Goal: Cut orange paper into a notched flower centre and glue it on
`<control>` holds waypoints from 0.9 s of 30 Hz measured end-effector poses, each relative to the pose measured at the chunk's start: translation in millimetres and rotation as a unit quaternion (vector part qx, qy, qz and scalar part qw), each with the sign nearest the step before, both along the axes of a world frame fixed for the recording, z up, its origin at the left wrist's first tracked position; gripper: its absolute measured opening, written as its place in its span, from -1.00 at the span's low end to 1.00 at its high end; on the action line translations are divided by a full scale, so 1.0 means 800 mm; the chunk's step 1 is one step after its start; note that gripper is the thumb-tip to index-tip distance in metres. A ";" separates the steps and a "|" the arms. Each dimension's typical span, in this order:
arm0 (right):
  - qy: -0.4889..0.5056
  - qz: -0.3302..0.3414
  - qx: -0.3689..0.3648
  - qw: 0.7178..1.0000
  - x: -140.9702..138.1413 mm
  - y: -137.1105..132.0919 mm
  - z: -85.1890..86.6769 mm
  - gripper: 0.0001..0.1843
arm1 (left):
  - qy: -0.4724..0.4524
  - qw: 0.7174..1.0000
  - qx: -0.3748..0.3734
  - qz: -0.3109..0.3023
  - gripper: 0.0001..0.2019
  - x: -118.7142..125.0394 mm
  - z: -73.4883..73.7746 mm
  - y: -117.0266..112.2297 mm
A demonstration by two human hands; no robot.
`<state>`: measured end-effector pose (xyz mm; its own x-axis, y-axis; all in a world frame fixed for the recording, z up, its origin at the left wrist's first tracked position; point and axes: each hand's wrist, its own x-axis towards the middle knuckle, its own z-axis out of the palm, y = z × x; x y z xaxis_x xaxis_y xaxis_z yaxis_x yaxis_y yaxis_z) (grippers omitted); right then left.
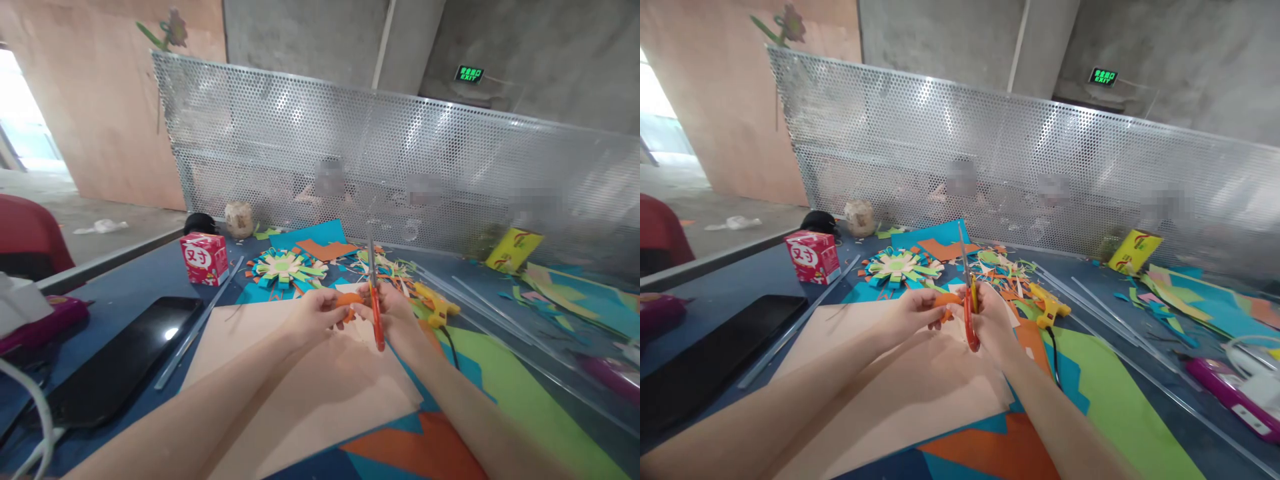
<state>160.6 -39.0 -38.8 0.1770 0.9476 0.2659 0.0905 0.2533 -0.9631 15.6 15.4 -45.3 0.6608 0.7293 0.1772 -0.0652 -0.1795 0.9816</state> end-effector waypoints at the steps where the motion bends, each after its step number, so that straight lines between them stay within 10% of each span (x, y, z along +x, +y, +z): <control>1: 0.001 -0.001 0.002 1.000 -0.001 0.000 -0.001 -0.67 | 0.003 1.000 -0.005 -0.007 -0.82 0.001 0.001 -0.002; 27: -0.007 -0.078 -0.007 0.997 -0.011 -0.014 0.015 -0.62 | -0.047 0.999 -0.007 -0.006 -0.77 -0.004 0.010 -0.011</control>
